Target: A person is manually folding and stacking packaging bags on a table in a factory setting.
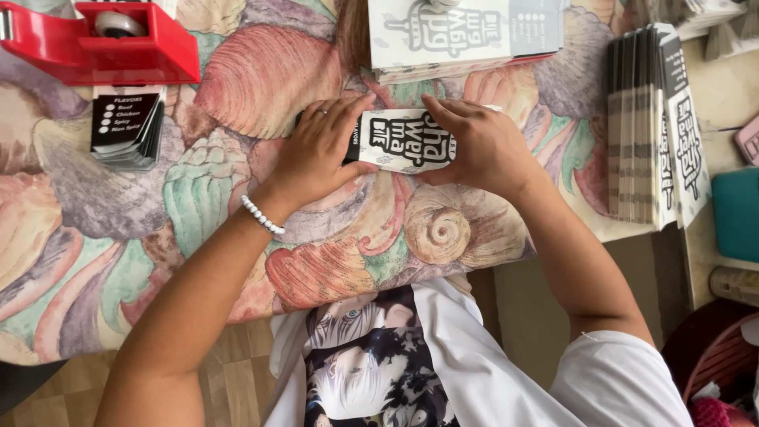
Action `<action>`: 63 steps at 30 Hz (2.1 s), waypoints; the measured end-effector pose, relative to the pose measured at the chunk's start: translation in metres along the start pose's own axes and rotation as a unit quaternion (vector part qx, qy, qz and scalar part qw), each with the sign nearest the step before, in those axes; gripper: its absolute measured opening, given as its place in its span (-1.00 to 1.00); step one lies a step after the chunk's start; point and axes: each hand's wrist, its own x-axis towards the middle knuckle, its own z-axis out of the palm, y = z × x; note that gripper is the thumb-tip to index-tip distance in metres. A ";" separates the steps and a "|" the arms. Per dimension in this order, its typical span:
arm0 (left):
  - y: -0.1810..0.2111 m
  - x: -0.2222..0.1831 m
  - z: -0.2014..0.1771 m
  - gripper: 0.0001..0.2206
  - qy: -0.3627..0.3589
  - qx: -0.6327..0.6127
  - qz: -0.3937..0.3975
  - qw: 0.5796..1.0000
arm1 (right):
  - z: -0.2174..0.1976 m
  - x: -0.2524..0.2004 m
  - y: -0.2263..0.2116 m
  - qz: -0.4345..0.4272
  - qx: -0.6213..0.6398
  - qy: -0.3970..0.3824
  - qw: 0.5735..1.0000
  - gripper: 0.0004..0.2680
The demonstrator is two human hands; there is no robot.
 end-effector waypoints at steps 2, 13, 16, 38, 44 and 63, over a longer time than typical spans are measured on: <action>0.002 0.002 -0.001 -0.16 -0.001 -0.005 -0.004 1.000 | 0.000 -0.001 0.002 -0.007 0.004 0.003 1.000 -0.21; 0.010 0.005 -0.005 -0.40 -0.061 0.077 -0.006 0.995 | 0.006 -0.012 0.020 -0.095 0.010 0.059 0.994 -0.21; 0.009 0.003 -0.002 -0.37 -0.061 0.079 -0.010 0.995 | 0.005 -0.018 0.026 -0.084 0.008 0.065 0.994 -0.16; 0.016 0.049 -0.036 -0.12 -0.216 0.085 -0.134 0.963 | -0.024 -0.019 0.010 0.052 0.007 -0.008 0.999 -0.20; 0.023 0.053 -0.045 -0.18 -0.226 0.082 -0.125 0.963 | -0.025 -0.054 0.018 0.177 0.177 0.092 0.964 -0.20; 0.031 0.062 -0.029 -0.19 -0.233 0.043 -0.112 0.965 | -0.045 -0.063 -0.019 0.201 0.069 0.094 0.973 -0.08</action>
